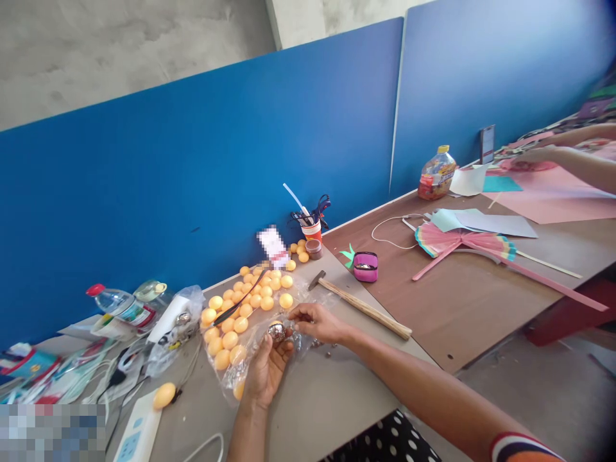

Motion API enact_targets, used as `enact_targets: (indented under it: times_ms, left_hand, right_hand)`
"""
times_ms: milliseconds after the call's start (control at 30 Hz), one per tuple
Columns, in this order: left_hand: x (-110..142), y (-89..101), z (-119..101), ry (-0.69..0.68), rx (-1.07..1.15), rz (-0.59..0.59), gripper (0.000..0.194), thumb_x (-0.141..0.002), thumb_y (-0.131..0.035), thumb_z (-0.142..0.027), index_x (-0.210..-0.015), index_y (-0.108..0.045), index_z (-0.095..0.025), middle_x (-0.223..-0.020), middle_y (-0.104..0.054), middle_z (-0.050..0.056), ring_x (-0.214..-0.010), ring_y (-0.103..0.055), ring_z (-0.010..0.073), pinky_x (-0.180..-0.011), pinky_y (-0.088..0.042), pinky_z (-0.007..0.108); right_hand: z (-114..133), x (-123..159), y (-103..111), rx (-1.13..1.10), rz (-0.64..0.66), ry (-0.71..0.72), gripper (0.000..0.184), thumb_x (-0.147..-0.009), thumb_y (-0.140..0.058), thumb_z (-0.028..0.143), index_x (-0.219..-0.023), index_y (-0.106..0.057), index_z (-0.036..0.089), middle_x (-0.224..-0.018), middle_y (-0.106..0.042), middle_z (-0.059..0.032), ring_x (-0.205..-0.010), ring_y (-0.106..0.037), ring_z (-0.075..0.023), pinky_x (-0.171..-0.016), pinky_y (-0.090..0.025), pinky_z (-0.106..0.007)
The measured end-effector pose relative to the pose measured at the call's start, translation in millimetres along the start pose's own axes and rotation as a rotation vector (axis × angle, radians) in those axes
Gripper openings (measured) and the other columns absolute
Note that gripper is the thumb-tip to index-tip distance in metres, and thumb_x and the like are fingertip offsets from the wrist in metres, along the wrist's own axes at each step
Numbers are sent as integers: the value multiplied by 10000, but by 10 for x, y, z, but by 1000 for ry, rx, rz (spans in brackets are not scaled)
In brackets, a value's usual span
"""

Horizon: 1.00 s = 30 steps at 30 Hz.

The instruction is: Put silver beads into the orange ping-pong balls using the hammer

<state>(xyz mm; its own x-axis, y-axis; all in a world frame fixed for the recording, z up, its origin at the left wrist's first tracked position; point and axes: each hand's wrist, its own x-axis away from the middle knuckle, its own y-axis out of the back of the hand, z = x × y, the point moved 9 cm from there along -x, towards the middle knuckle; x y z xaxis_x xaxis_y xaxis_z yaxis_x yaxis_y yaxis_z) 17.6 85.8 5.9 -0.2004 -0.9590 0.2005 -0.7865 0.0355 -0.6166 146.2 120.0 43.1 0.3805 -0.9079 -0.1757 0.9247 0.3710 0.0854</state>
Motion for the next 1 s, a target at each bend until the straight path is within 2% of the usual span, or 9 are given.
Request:
enact_targets:
  times_ms: [200,333,500,667,800,1000]
  left_hand:
    - [-17,-7,35,-15,-23,-31,285,-700,-787,-306,-919,-700,-147,-852,-739,64,-681,-670,138,-626,-561,233]
    - [-28,-43,55,-38,-69,-5,319,-701,-787,-269,-983,-675,-171,-967,-714,54,-812,-667,157,-725,-552,260]
    - [-30,-64,85,-51,-157,43,367,-725,-765,-260,-1068,-650,-195,-1037,-690,55,-879,-657,179,-825,-531,315]
    - [4,-145,71,-41,-115,108,352,-797,-689,-361,-1091,-644,-174,-1042,-697,87,-915,-662,210,-861,-522,357]
    - [18,-132,50,-34,-100,65,322,-760,-735,-278,-1056,-657,-176,-1019,-706,71,-883,-668,186,-844,-530,326]
    - [2,-78,43,-58,-116,38,292,-735,-757,-250,-1006,-667,-186,-987,-704,49,-860,-660,172,-818,-539,313]
  right_hand:
    - [28,31,-130,82,99,49,299,-743,-605,189,-1036,-635,135,-740,-589,0,-644,-521,-122,-589,-410,-233]
    - [55,62,-173,217,99,86,425,-706,-647,175,-1126,-590,143,-764,-594,2,-670,-539,-135,-611,-423,-239]
    - [184,99,-203,394,69,211,358,-702,-607,113,-1056,-620,158,-838,-606,-23,-736,-546,-146,-674,-431,-248]
    - [219,91,-123,378,29,185,279,-739,-620,152,-1017,-634,169,-840,-609,-25,-724,-544,-141,-663,-430,-242]
    - [220,77,-81,336,17,170,230,-778,-617,191,-1006,-640,169,-841,-613,-24,-722,-544,-138,-664,-432,-244]
    - [139,58,-102,268,28,125,237,-751,-649,175,-988,-653,161,-825,-614,-17,-711,-544,-134,-650,-439,-239]
